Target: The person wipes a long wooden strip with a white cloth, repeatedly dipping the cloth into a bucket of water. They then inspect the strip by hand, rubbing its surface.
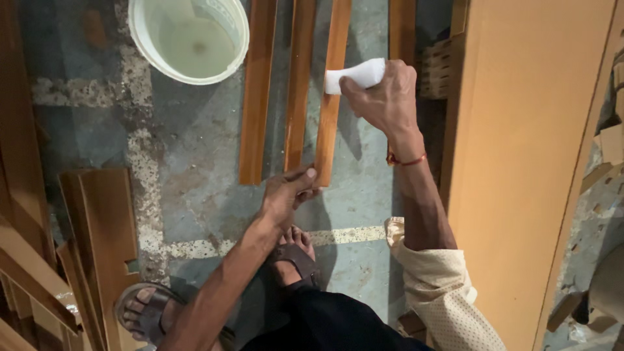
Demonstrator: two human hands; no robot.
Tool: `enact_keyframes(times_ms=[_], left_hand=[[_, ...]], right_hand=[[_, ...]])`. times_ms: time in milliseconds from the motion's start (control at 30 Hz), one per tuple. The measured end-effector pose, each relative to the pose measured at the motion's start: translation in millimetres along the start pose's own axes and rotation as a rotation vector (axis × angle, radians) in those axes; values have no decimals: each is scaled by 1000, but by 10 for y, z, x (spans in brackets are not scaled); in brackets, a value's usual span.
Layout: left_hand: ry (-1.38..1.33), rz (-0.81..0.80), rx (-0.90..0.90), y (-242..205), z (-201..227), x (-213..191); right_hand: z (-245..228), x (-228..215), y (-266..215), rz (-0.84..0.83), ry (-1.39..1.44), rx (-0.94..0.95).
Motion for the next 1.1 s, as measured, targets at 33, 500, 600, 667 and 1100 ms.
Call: enact_keyframes(times_ms=[33, 500, 600, 667, 1100], left_hand=[[28, 18, -6, -1, -16, -47], [-108, 76, 91, 89, -125, -287], [-78, 25, 109, 113, -53, -250], [-72, -7, 108, 95, -32, -196], [307, 67, 171, -109, 337, 16]], right_hand=[[34, 47, -12, -46, 43, 36], [-16, 750, -1195, -496, 208, 316], [-54, 642, -1285, -501, 276, 328], [48, 404, -1246, -459, 357, 385], [159, 226, -251, -67, -258, -148]])
Point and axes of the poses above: each hand's wrist, its own y-axis towards the middle knuckle, its own x-axis out of the palm, z = x × y, the point moved 9 cm from there along y, towards the middle knuckle, and after that the axes turned 11 degrees about -z, right-handed, at the moved point
